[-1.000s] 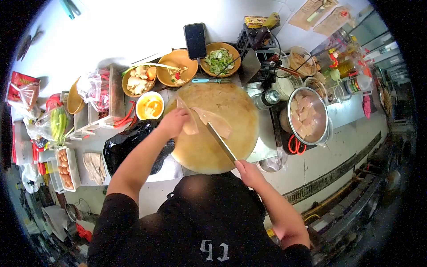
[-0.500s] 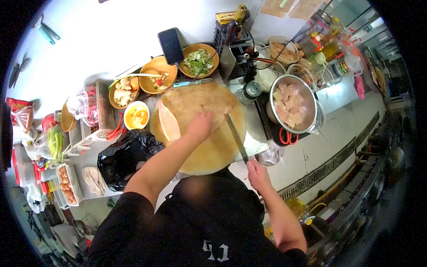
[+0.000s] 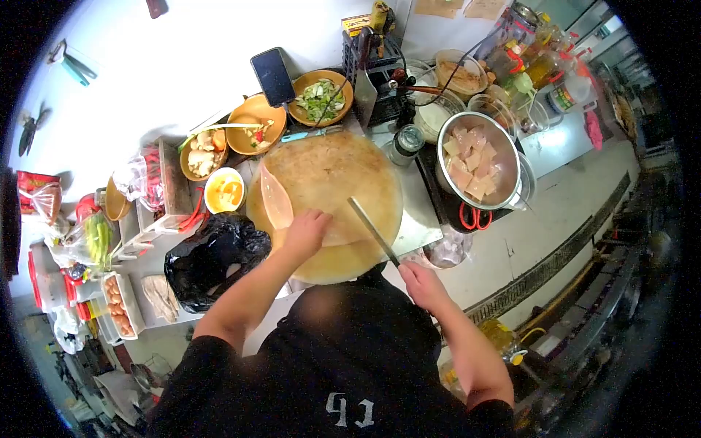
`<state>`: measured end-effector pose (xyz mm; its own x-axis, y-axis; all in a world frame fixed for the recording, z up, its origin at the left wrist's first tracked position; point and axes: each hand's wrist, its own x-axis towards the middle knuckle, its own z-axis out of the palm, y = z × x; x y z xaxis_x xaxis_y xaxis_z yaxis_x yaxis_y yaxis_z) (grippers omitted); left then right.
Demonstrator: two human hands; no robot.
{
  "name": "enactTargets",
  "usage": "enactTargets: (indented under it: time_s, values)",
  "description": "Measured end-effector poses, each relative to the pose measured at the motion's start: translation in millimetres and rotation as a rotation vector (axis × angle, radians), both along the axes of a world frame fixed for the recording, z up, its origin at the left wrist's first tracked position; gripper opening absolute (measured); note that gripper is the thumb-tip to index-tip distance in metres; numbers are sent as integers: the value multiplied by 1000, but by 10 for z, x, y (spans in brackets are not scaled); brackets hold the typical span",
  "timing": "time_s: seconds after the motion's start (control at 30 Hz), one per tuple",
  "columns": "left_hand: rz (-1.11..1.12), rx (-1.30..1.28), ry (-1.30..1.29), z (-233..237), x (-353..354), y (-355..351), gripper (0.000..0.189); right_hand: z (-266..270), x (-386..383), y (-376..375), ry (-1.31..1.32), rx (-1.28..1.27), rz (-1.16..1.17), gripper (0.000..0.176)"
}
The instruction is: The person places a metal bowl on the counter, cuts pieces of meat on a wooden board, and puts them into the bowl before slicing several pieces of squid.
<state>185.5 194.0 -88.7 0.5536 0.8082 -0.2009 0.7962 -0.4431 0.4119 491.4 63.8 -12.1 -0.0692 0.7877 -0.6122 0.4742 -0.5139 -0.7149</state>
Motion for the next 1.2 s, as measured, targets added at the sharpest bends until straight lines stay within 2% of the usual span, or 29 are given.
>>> enactTargets:
  time_s: [0.07, 0.2, 0.27, 0.33, 0.4, 0.47, 0.57, 0.63, 0.83, 0.97, 1.2]
  values:
    - [24, 383, -270, -124, -19, -119, 22, 71, -75, 92, -34, 19, 75, 41]
    - [2, 404, -292, -349, 14, -294, 21, 150, -241, 237, -121, 67, 244, 44]
    - [9, 502, -287, -444, 35, -323, 23, 130, -255, 262, -148, 108, 306, 45]
    - [0, 471, -265, -412, 66, -322, 23, 115, -259, 272, -264, 105, 366, 47]
    - [-9, 439, -245, -367, 121, -319, 24, 116, -244, 276, -233, 98, 354, 48]
    - [-133, 339, -115, -304, 166, -297, 27, 144, -236, 303, -201, 95, 344, 48]
    - [-116, 294, -162, -366, 168, -278, 29, 366, -249, 392, -268, 120, 369, 49]
    - [-153, 262, -145, -431, 121, -241, 29, 502, -274, 453, -421, 64, 425, 47]
    - [-183, 225, -144, -422, 137, -205, 31, 278, -97, 388, -377, 202, 409, 45]
    - [-232, 284, -140, -591, 114, -189, 32, 293, -65, 422, -408, 153, 445, 43]
    - [-240, 171, -143, -300, 49, -157, 32, 156, -160, 550, -438, 119, 506, 42]
